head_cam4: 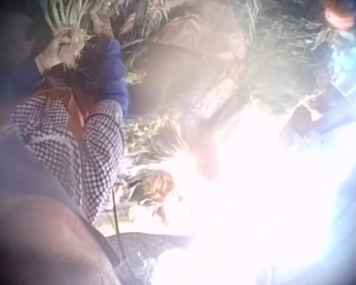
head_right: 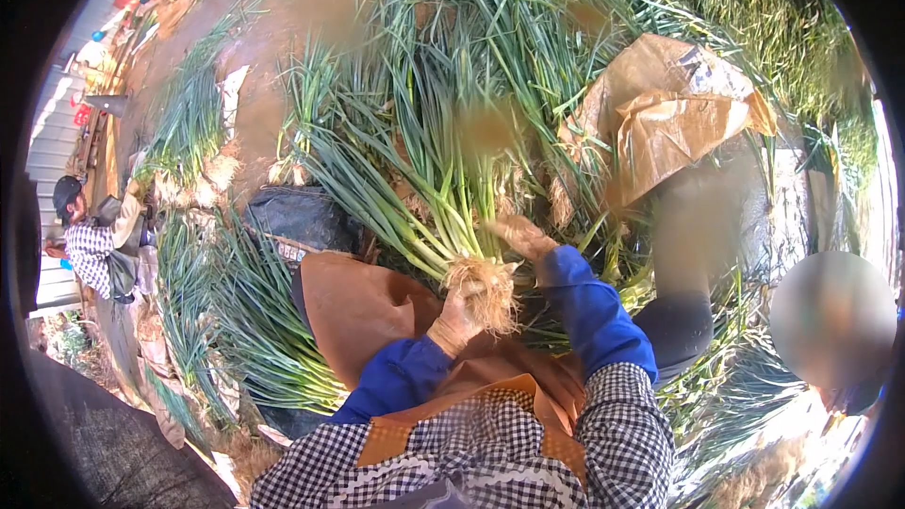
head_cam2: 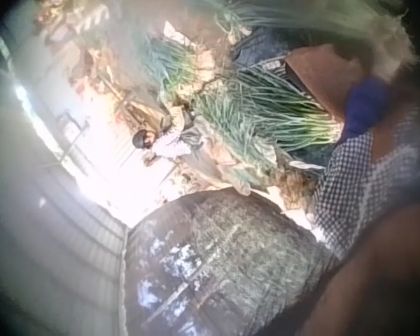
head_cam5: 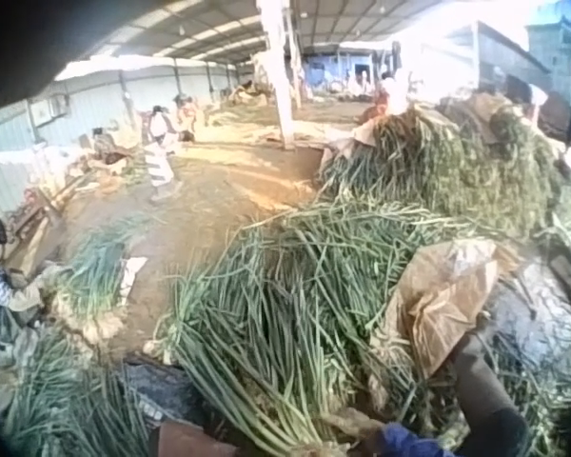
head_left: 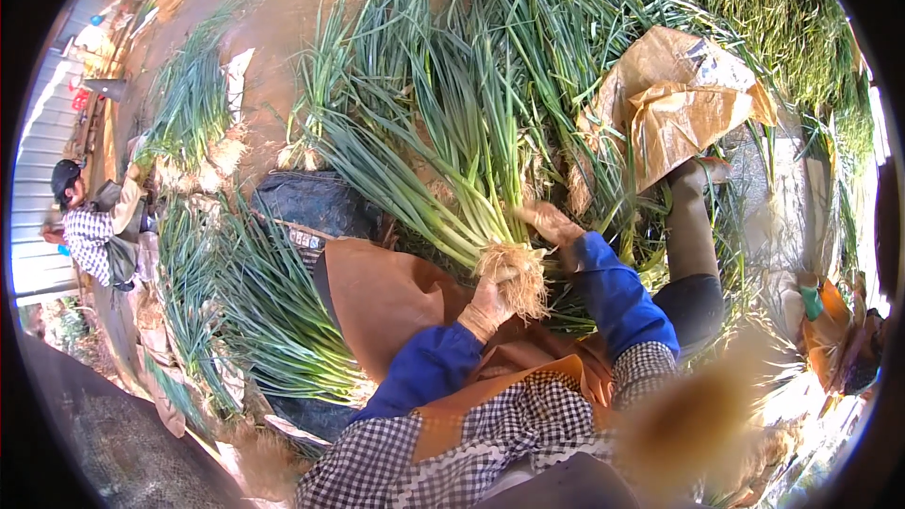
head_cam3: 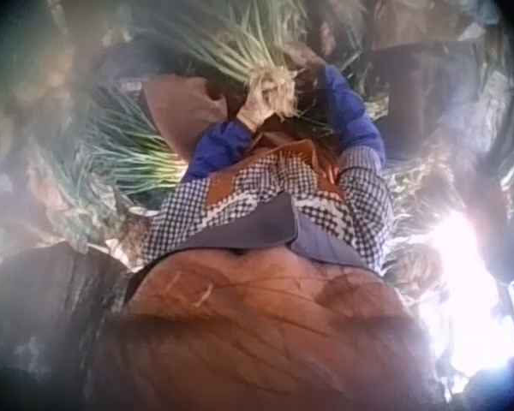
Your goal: The person cleans green onions by hand, peeling away the outer layers and removing dirt from the roots while sitting on the ground.
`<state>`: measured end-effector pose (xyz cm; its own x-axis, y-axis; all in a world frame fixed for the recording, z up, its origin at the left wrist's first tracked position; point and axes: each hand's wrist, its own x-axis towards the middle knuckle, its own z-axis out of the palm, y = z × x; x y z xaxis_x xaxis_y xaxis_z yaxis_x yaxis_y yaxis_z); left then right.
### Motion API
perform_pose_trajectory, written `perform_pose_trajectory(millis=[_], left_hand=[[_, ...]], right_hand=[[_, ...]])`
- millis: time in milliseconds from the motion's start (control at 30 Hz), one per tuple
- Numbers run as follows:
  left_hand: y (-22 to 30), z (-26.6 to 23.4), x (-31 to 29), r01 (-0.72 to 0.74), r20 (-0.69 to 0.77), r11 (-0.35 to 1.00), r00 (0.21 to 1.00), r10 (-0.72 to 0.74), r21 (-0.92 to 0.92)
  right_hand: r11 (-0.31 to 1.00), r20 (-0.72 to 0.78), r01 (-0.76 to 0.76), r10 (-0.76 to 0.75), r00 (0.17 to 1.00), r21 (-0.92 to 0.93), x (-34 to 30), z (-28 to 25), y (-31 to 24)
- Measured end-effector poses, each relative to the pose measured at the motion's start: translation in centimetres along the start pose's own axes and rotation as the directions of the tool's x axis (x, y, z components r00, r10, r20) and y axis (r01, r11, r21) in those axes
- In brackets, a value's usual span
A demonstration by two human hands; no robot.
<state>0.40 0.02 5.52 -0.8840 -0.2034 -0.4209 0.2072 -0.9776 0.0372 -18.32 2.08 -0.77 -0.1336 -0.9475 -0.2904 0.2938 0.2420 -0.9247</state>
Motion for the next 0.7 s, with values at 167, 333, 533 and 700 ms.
perform_pose_trajectory(millis=[167, 333, 533, 700], left_hand=[[-1.0, -2.4, 0.9, -0.121, -0.183, 0.960, 0.968, 0.170, 0.254], [-0.9, -2.6, 0.9, -0.145, -0.245, 0.977, 0.953, 0.180, 0.154], [-1.3, -2.5, 1.3, -0.094, -0.079, 0.994, 0.992, 0.098, 0.051], [-0.4, -2.3, 0.6, -0.138, -0.115, 0.989, 0.983, 0.142, 0.045]], right_hand=[[0.083, -0.132, -0.118, -0.194, 0.972, -0.990, 4.6, -0.9, 0.1], [0.666, -0.457, -0.247, -0.158, 0.876, -0.704, 2.2, 0.7, -1.9], [0.865, -0.632, 0.335, -0.502, 0.590, -0.375, 0.4, -0.3, -1.3], [0.770, -0.551, -0.004, -0.453, 0.701, -0.638, 1.4, 3.3, -2.0]])
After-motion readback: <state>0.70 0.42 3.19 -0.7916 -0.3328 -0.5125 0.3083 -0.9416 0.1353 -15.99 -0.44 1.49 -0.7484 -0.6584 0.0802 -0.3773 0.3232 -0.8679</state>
